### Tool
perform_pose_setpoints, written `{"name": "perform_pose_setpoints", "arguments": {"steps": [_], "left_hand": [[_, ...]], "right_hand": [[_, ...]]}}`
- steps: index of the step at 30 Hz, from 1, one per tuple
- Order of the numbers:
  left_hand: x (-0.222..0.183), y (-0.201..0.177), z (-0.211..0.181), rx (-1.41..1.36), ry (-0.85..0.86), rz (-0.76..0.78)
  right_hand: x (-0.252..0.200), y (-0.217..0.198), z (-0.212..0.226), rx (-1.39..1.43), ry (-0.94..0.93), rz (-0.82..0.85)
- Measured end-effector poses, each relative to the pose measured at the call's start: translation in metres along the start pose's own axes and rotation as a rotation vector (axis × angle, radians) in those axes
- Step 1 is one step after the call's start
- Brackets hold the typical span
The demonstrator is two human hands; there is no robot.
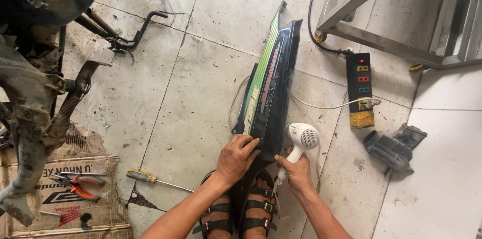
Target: Using a hair dryer to heat a motorcycle fairing and smoothing it with hands
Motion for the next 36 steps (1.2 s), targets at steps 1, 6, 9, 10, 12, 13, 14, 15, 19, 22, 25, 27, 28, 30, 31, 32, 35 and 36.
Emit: {"name": "perform_pose_setpoints", "arguments": {"steps": [1, 6, 9, 10, 12, 13, 14, 15, 19, 22, 25, 27, 28, 30, 31, 32, 35, 36], "left_hand": [[0.001, 0.001, -0.001, -0.001, 0.000, 0.000], [0.006, 0.008, 0.000, 0.121, 0.051, -0.042], [0.007, 0.010, -0.002, 0.160, 0.074, -0.073], [0.009, 0.008, -0.004, 0.161, 0.074, -0.072], [0.013, 0.005, -0.009, 0.207, 0.120, -0.050], [0.014, 0.004, -0.010, 0.207, 0.121, -0.050], [0.015, 0.003, -0.012, 0.237, 0.148, -0.052], [0.017, 0.002, -0.013, 0.266, 0.178, -0.052], [0.019, 0.008, -0.011, 0.336, 0.219, 0.036], [0.019, 0.016, -0.007, 0.408, 0.260, 0.063], [0.018, 0.022, -0.003, 0.393, 0.254, 0.042], [0.018, 0.021, -0.003, 0.329, 0.260, -0.017], [0.018, 0.021, -0.002, 0.328, 0.260, -0.017], [0.017, 0.022, -0.001, 0.286, 0.259, -0.020], [0.017, 0.023, -0.001, 0.286, 0.259, -0.020], [0.017, 0.024, 0.000, 0.283, 0.250, -0.032], [0.016, 0.024, 0.002, 0.261, 0.235, -0.037], [0.016, 0.024, 0.003, 0.240, 0.231, -0.029]], "right_hand": [[-0.001, 0.000, 0.001, 0.000, 0.000, 0.000], [0.000, 0.001, 0.002, -0.025, 0.043, -0.001], [-0.002, 0.001, 0.003, -0.013, 0.007, 0.004], [-0.003, 0.002, 0.006, -0.012, 0.007, 0.004], [-0.006, 0.005, 0.012, -0.086, 0.010, 0.012], [-0.006, 0.005, 0.011, -0.086, 0.010, 0.011], [-0.006, 0.004, 0.010, -0.082, 0.007, 0.007], [-0.006, 0.003, 0.010, -0.075, 0.004, 0.000], [-0.005, 0.003, 0.006, -0.066, -0.007, -0.001], [-0.004, 0.002, 0.003, -0.063, -0.001, -0.024], [-0.003, 0.001, 0.003, -0.057, 0.002, -0.014], [-0.002, 0.001, 0.001, -0.072, -0.003, -0.020], [-0.002, 0.001, 0.002, -0.073, -0.003, -0.021], [-0.003, 0.003, 0.004, -0.049, -0.007, -0.001], [-0.003, 0.002, 0.003, -0.049, -0.006, -0.001], [-0.003, 0.002, 0.003, -0.039, -0.004, -0.005], [-0.004, 0.002, 0.003, -0.062, 0.002, -0.029], [-0.004, 0.002, 0.003, -0.095, 0.005, -0.052]]}}
Point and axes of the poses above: each hand's wrist, its own x-axis towards the middle knuckle, its own y-axis out of the palm, z = x × y, the point moved 2 cm from there along x, towards the middle knuckle, and after that the axes turned 5 degrees about y, right-handed, at the moved point
